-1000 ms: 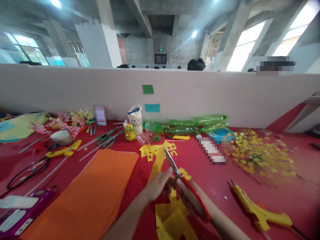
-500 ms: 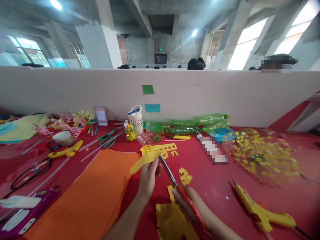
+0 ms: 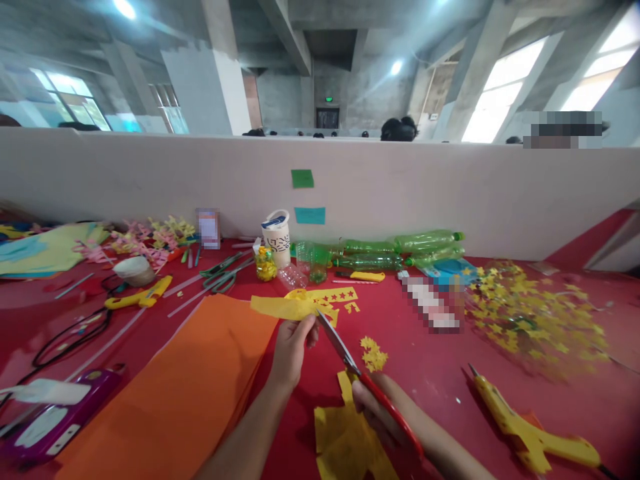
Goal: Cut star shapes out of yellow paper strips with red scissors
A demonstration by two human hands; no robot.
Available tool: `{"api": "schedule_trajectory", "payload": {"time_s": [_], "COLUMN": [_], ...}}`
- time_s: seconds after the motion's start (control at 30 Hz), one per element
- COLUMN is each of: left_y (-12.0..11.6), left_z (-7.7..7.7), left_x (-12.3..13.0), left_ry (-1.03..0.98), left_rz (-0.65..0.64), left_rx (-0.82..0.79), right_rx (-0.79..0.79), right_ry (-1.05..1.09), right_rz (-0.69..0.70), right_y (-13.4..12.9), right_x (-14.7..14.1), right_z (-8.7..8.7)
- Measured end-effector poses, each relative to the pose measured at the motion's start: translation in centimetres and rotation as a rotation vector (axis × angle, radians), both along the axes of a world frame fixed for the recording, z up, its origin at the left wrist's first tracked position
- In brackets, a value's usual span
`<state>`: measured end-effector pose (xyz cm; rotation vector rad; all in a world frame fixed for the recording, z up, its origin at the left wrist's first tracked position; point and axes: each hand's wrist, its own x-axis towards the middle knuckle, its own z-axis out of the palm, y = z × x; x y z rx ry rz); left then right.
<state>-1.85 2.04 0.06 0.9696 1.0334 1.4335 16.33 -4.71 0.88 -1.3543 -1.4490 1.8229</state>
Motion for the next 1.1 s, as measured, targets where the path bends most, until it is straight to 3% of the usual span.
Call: {"api": "schedule_trajectory", "payload": {"time_s": [1.1], "left_y": [0.27], "left_z": [-0.11], "left_x": [-0.34], "left_ry": [0.030], "left_rz": [-0.003], "left_rx": [-0.039], "right_rx": [0.053], "right_ry": [-0.065], "right_rz": [-0.029], "right_y": [0.35], "right_x": [0.21], "right_z": [-0.12]}}
